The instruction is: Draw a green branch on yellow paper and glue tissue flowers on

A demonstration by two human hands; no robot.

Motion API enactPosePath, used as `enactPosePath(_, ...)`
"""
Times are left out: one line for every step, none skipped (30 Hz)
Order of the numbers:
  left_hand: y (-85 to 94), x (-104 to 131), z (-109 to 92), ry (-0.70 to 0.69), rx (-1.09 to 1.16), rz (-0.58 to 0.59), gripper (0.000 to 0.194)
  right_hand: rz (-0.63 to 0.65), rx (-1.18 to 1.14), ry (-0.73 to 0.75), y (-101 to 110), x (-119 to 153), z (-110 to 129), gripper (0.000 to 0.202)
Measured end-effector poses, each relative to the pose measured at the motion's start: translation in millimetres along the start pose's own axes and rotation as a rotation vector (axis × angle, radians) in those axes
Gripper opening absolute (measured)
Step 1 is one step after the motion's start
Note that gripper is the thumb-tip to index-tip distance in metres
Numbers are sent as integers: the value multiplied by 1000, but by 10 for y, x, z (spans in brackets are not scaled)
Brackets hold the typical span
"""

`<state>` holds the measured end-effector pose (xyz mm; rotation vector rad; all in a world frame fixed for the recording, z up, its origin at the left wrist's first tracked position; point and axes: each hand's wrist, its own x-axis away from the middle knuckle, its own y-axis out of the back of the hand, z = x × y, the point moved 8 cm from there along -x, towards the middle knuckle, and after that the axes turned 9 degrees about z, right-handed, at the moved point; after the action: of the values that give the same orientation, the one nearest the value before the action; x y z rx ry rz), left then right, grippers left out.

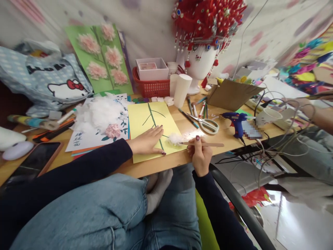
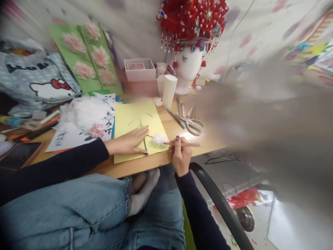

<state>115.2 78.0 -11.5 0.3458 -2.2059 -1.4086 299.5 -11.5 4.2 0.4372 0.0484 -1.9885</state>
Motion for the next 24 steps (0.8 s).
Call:
enactPosePath(1, -1, 5, -6, 7, 1, 107, -34, -71, -35, 21, 3, -23, 48)
enactPosePath(4, -3, 9, -12, 14, 2, 106, -67, -131, -61, 40, 6, -36, 49)
enactPosePath(8, -5, 9, -18, 21, 4, 106, -99, -183, -81, 58, 7, -45, 50)
enactPosePath(15, -6, 5, -24, 27, 6, 105, -130, -228, -95, 76, 6, -50, 50)
enactPosePath(28, -3, -4, -26, 33, 7, 104, -158, -266, -105, 96, 3, -53, 50)
enactPosePath(49, 4, -19, -26, 40, 7, 103, -181, -299, -115, 114, -1, -57, 49)
enactPosePath(80, 18, -39, -24, 48, 4, 101, -199, -326, -127, 132, -5, -65, 49)
enactPosePath(125, 40, -59, -18, 59, -3, 100, -211, -349, -143, 149, -10, -78, 48)
enactPosePath(182, 72, -80, -12, 72, -14, 96, -215, -367, -162, 160, -16, -94, 47)
enactPosePath(255, 116, -94, -3, 90, -32, 90, -224, -387, -178, 175, -21, -110, 46)
enactPosePath(339, 173, -94, 8, 111, -54, 79, -222, -404, -186, 182, -30, -119, 43)
enactPosePath(431, 244, -74, 26, 135, -79, 65, -224, -412, -187, 193, -40, -120, 42)
enactPosePath(531, 333, -29, 53, 158, -109, 50, -216, -412, -194, 193, -53, -121, 41)
enactPosePath(635, 444, 47, 93, 180, -149, 38, -211, -412, -206, 191, -64, -122, 39)
enactPosePath(741, 582, 153, 147, 199, -197, 31, -208, -403, -218, 190, -75, -117, 37)
enactPosePath(842, 747, 284, 214, 214, -255, 27, -209, -405, -226, 187, -85, -108, 37)
enactPosePath(935, 940, 433, 291, 224, -322, 26, -219, -409, -238, 189, -89, -100, 36)
enactPosePath(1016, 1155, 593, 377, 228, -397, 28, -230, -409, -249, 191, -90, -91, 35)
enactPosePath(1079, 1381, 750, 464, 226, -472, 29, -237, -405, -262, 189, -90, -83, 35)
enactPosePath(1126, 1612, 900, 552, 218, -554, 29, -249, -397, -272, 193, -85, -78, 34)
enactPosePath(1156, 1834, 1037, 635, 207, -639, 30, -256, -388, -277, 196, -80, -74, 34)
enactPosePath(1165, 2039, 1159, 717, 193, -725, 31, -265, -376, -280, 200, -73, -76, 35)
enactPosePath(1153, 2210, 1262, 787, 180, -805, 32, -273, -367, -282, 205, -64, -83, 35)
enactPosePath(1123, 2347, 1347, 849, 165, -882, 32, -272, -354, -287, 204, -57, -95, 36)
